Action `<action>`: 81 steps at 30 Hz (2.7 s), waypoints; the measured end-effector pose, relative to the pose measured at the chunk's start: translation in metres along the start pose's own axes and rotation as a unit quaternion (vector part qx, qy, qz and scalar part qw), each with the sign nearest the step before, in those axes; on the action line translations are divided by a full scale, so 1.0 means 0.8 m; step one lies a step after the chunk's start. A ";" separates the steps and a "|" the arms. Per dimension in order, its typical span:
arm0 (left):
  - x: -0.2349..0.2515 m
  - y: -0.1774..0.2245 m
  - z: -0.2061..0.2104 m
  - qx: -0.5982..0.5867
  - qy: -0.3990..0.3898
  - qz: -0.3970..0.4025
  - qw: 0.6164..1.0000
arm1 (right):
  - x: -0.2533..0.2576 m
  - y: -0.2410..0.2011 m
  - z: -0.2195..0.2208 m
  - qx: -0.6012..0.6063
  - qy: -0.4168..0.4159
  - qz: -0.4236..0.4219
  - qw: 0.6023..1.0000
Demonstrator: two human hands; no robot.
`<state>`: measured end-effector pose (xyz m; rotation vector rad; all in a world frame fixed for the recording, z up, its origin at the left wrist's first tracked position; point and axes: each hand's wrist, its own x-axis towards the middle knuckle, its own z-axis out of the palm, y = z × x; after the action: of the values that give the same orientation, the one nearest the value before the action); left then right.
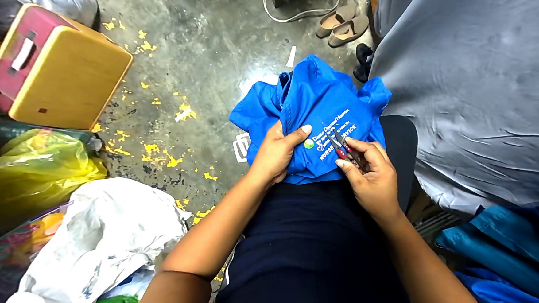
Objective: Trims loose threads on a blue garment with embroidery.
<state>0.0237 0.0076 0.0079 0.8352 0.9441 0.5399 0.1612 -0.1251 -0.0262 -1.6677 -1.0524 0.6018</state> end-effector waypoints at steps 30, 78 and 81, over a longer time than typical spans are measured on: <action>-0.011 -0.023 0.014 0.012 0.039 0.069 0.997 | -0.007 -0.002 0.020 0.100 0.028 0.049 0.993; 0.021 0.018 -0.035 0.076 -0.134 -0.081 0.985 | 0.013 0.007 -0.028 -0.197 -0.090 -0.109 0.970; 0.023 0.017 -0.039 0.081 -0.147 -0.087 0.982 | 0.016 0.011 -0.029 -0.192 -0.102 -0.114 0.969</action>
<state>0.0053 0.0408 0.0003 0.9382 0.7857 0.1822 0.1888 -0.1264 -0.0249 -1.8031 -1.5649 0.4427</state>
